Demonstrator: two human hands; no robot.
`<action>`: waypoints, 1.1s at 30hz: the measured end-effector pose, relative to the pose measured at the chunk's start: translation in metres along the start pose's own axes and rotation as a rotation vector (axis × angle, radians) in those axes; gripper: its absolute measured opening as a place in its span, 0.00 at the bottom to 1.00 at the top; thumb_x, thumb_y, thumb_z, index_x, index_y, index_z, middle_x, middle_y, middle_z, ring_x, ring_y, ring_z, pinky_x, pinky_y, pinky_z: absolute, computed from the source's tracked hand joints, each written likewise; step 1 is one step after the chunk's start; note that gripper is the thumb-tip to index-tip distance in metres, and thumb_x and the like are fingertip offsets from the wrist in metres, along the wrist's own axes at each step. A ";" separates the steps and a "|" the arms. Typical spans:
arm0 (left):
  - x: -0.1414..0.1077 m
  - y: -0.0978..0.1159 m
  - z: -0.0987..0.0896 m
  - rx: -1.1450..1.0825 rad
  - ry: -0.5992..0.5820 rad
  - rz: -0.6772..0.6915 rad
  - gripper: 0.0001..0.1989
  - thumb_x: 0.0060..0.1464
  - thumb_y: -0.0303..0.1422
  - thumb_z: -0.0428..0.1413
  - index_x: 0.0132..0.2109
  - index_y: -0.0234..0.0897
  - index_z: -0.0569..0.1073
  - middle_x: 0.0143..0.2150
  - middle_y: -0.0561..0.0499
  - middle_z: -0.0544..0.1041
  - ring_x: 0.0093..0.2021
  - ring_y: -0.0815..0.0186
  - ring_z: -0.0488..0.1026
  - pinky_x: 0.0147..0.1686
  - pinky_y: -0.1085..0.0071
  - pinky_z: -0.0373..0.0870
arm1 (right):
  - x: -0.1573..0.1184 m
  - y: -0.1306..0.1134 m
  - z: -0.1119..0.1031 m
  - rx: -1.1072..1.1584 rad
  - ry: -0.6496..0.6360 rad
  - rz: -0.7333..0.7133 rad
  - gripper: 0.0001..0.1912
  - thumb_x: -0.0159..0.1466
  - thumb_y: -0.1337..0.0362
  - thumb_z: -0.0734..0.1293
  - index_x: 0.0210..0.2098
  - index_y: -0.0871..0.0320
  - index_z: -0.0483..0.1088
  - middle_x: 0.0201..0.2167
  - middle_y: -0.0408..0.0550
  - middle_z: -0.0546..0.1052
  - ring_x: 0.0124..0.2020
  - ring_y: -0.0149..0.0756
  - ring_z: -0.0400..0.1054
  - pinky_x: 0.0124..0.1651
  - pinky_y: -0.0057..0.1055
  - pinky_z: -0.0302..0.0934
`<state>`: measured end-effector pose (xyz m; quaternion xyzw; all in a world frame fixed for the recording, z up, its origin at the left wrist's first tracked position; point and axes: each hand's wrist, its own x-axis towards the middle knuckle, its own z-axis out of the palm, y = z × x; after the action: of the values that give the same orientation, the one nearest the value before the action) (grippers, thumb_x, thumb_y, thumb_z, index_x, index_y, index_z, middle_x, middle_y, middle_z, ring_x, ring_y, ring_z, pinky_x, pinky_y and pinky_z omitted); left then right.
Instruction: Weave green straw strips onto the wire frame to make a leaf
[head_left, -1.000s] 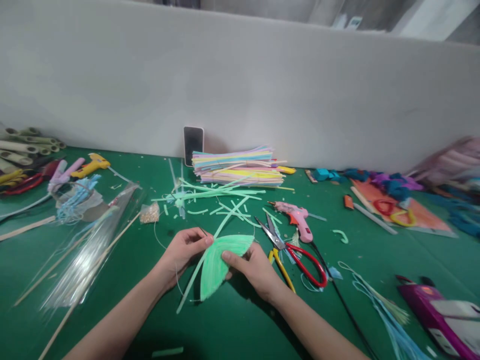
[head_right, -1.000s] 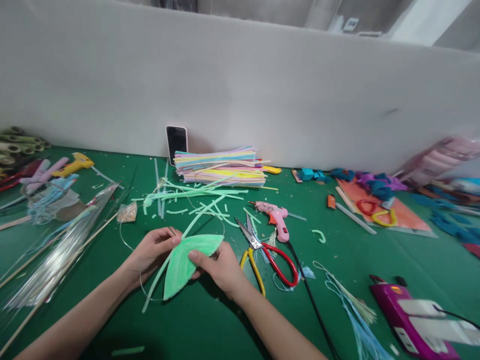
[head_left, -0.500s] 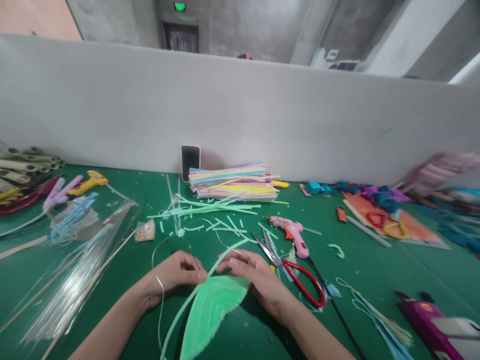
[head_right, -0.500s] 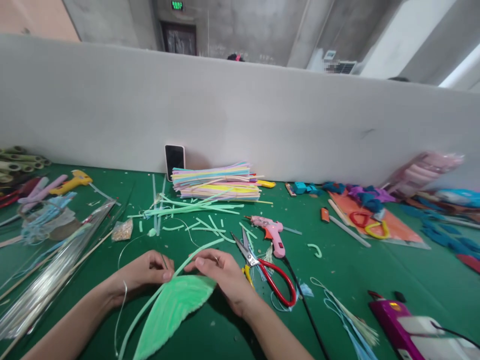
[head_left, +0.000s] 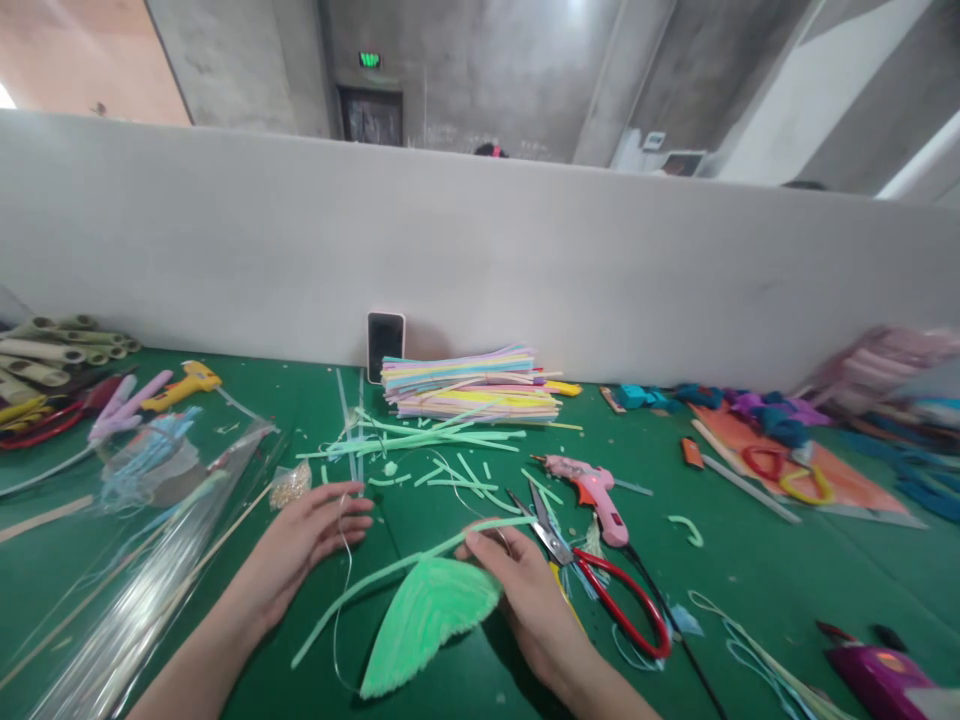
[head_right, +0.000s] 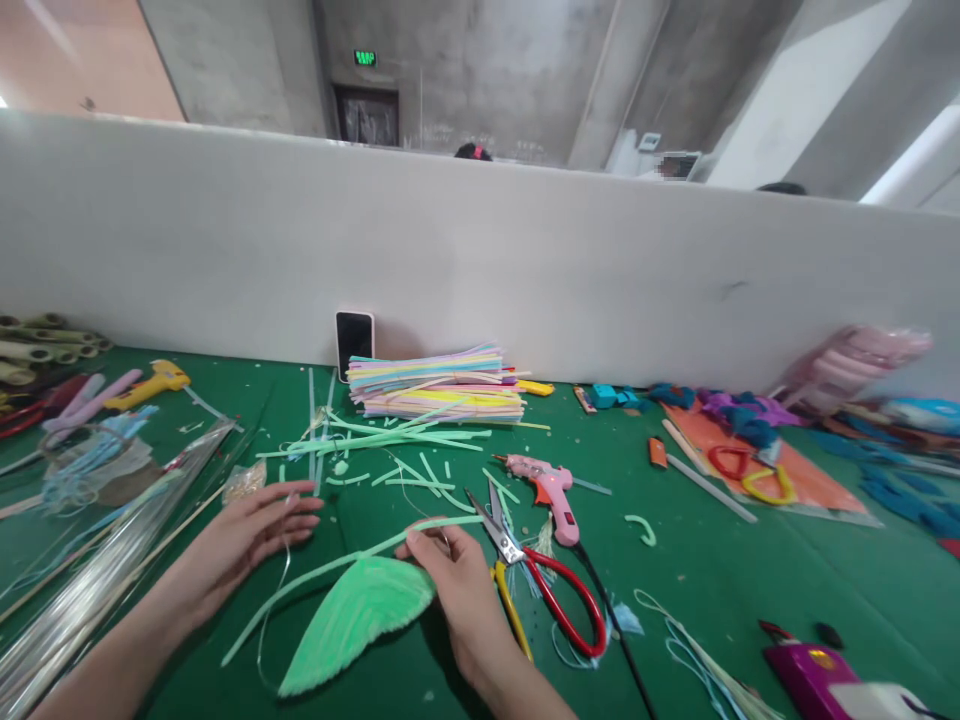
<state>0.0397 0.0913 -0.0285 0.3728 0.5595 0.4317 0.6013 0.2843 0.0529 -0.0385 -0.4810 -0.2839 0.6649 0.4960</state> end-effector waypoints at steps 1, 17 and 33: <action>0.002 0.000 -0.002 0.082 0.148 0.135 0.22 0.55 0.40 0.60 0.53 0.36 0.69 0.49 0.41 0.77 0.43 0.59 0.76 0.45 0.61 0.73 | 0.001 0.002 0.001 -0.031 0.011 -0.017 0.18 0.52 0.53 0.77 0.32 0.60 0.75 0.28 0.44 0.78 0.30 0.31 0.68 0.34 0.25 0.61; -0.031 -0.018 0.026 1.245 -0.239 0.579 0.09 0.61 0.32 0.51 0.35 0.40 0.74 0.36 0.49 0.76 0.43 0.56 0.69 0.43 0.62 0.65 | -0.023 -0.026 -0.006 -1.266 -0.160 -0.552 0.07 0.65 0.64 0.65 0.31 0.54 0.74 0.30 0.45 0.78 0.33 0.37 0.70 0.34 0.31 0.59; -0.030 -0.028 0.032 1.173 -0.200 0.839 0.10 0.60 0.28 0.51 0.33 0.41 0.75 0.33 0.50 0.75 0.41 0.58 0.71 0.44 0.62 0.69 | 0.017 0.020 0.003 -1.747 -0.303 -1.030 0.04 0.61 0.70 0.69 0.32 0.57 0.68 0.32 0.44 0.74 0.35 0.39 0.62 0.37 0.35 0.50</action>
<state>0.0745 0.0547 -0.0409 0.8546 0.4512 0.2187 0.1349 0.2724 0.0621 -0.0607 -0.4048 -0.9008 -0.0141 0.1567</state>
